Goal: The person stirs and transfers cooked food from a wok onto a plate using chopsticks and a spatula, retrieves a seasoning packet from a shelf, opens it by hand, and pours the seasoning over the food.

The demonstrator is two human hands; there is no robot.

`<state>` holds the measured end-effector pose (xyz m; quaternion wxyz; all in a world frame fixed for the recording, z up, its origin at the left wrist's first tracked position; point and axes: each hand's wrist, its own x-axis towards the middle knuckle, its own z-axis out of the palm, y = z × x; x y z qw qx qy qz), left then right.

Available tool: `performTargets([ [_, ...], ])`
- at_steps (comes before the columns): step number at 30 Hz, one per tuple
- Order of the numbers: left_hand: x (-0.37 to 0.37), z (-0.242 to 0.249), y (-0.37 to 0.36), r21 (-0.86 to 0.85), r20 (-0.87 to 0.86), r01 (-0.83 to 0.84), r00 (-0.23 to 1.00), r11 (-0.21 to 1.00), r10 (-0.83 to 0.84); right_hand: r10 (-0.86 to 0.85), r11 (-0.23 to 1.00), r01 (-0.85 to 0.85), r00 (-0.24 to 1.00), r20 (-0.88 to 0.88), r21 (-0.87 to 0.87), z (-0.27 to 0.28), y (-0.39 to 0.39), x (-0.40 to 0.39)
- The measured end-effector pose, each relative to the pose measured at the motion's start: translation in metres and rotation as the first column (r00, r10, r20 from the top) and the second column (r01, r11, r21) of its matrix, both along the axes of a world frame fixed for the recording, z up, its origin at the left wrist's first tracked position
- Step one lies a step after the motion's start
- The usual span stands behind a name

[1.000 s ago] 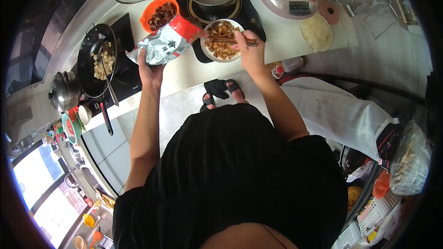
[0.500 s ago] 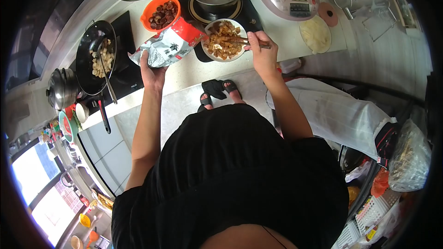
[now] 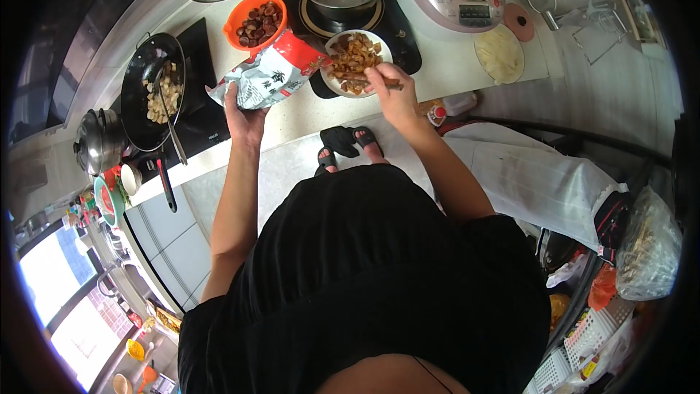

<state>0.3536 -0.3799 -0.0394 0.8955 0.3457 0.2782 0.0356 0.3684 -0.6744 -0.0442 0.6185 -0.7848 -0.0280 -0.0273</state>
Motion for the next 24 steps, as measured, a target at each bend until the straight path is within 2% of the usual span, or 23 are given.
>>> performTargets([
  [2, -0.001, -0.002, 0.001, 0.017, -0.011, -0.005, 1.000, 1.000, 0.006, -0.060, 0.997, 0.061, 0.998, -0.019, 0.053, 0.001, -0.005, 0.005],
  [7, 0.001, -0.002, -0.001, 0.131, -0.028, 0.003, 1.000, 0.991, 0.000, -0.157, 0.987, 0.158, 0.987, 0.016, -0.035, 0.013, -0.017, 0.009],
  [10, 0.004, -0.001, -0.006, 0.174, -0.044, 0.052, 0.998, 0.983, -0.045, -0.186, 0.981, 0.184, 0.982, 0.025, 0.067, 0.019, -0.022, 0.007],
  [24, 0.016, 0.001, -0.010, 0.170, 0.005, 0.038, 0.999, 0.985, -0.039, -0.240, 0.958, 0.242, 0.970, -0.031, 0.154, 0.019, -0.037, -0.007],
])
